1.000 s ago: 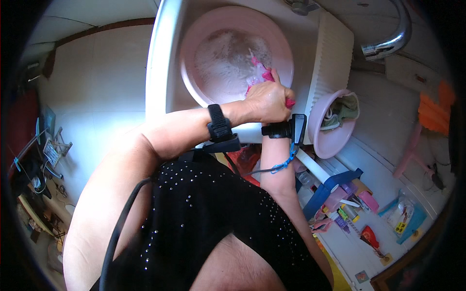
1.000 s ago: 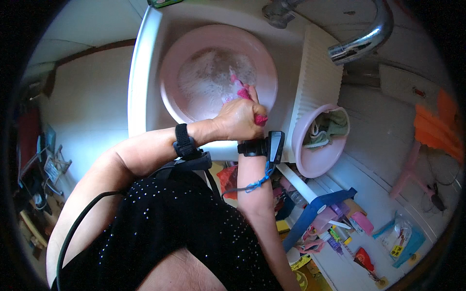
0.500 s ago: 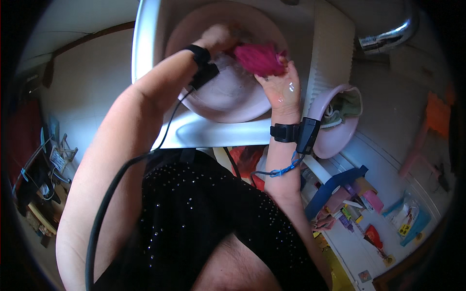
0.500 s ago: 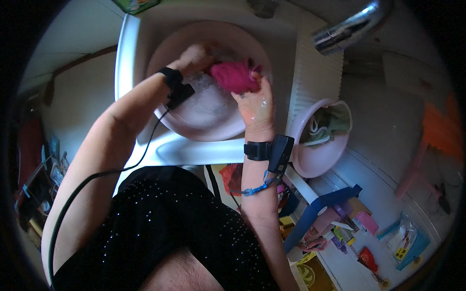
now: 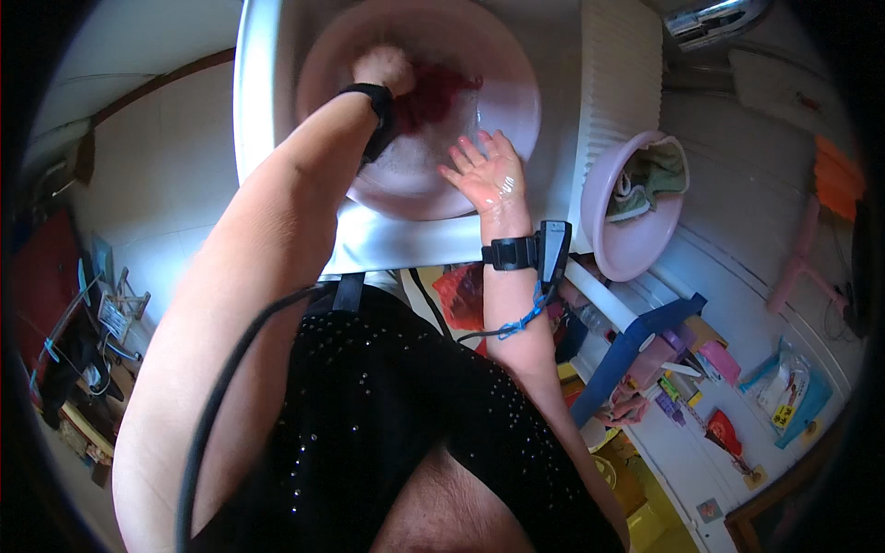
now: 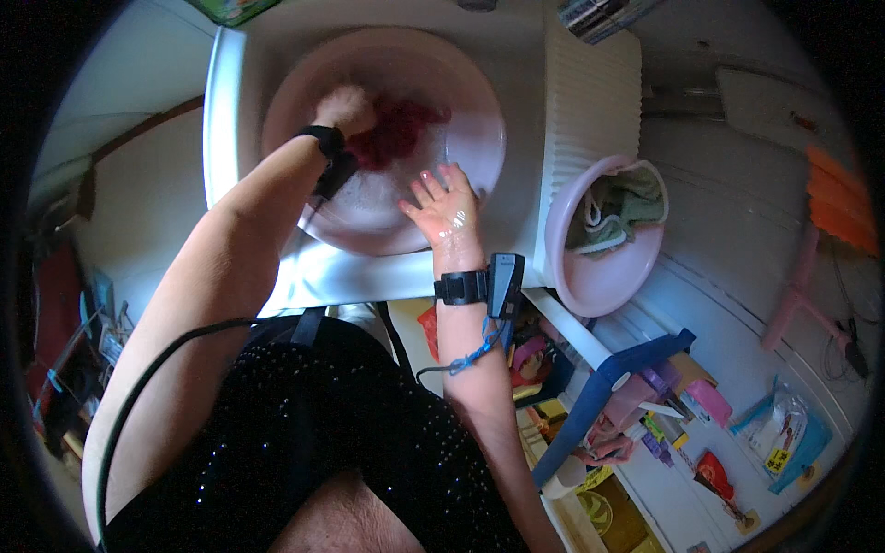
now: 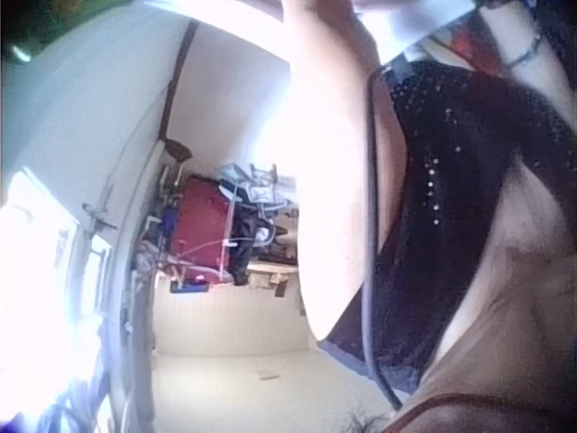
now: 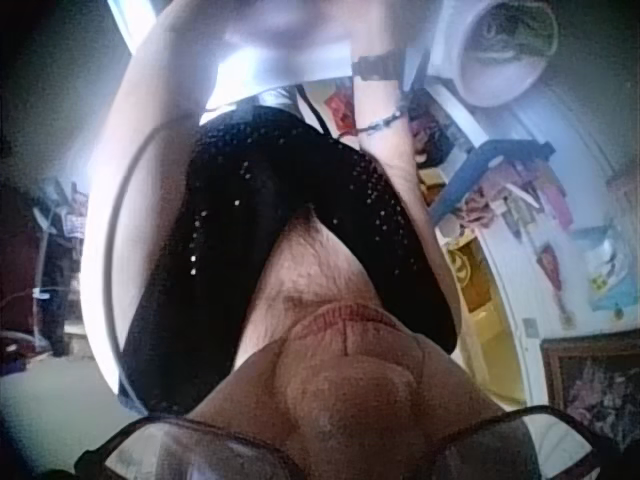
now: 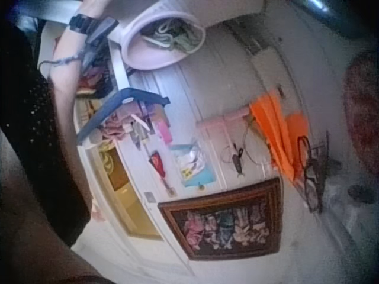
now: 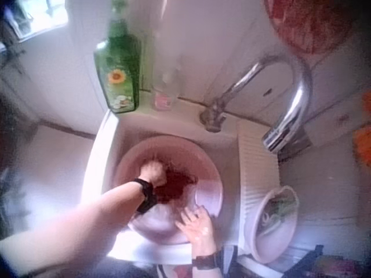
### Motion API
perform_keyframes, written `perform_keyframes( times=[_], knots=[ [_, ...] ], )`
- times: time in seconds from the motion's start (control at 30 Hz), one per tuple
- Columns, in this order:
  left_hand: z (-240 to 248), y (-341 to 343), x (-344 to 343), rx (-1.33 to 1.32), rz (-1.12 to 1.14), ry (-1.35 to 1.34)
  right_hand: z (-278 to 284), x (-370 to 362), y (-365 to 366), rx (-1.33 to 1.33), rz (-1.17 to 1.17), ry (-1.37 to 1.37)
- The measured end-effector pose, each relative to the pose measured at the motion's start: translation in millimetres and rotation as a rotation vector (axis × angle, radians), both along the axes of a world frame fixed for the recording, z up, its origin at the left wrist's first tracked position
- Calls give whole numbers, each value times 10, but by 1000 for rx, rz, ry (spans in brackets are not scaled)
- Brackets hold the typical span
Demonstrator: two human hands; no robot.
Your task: The person washes a pink cloth in a basin at a sink, using liquid soap and water, then wrings it out and holds it up.
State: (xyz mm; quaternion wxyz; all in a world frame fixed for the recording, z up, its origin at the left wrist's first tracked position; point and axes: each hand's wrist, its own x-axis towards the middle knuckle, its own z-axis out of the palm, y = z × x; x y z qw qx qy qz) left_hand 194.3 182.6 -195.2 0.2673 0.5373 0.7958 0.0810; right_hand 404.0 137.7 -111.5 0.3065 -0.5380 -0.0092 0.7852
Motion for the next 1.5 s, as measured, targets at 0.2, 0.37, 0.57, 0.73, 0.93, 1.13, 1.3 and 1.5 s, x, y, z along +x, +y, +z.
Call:
perform_keyframes(
  times=[0.2,0.37,0.57,0.73,0.93,1.13,1.3,1.5],
  knots=[
    [814,-488,675,-82,37,-1097,-198,-172,196,18,35,51],
    [1517,-789,868,113,-15,-928,228,-159,124,450,322,-142],
    [1754,-733,983,289,26,-796,408,-214,167,379,283,-11],
    [1616,-488,980,446,-22,-626,572,-454,124,74,91,-36],
    [1073,52,604,265,98,-530,563,-485,240,44,-61,-125],
    [-380,214,-109,307,157,-428,432,13,332,322,-42,38],
    [-572,117,353,-116,32,-374,276,245,152,149,-133,16],
    [-313,161,99,-113,-101,-96,162,156,35,83,-84,18]
  ],
)
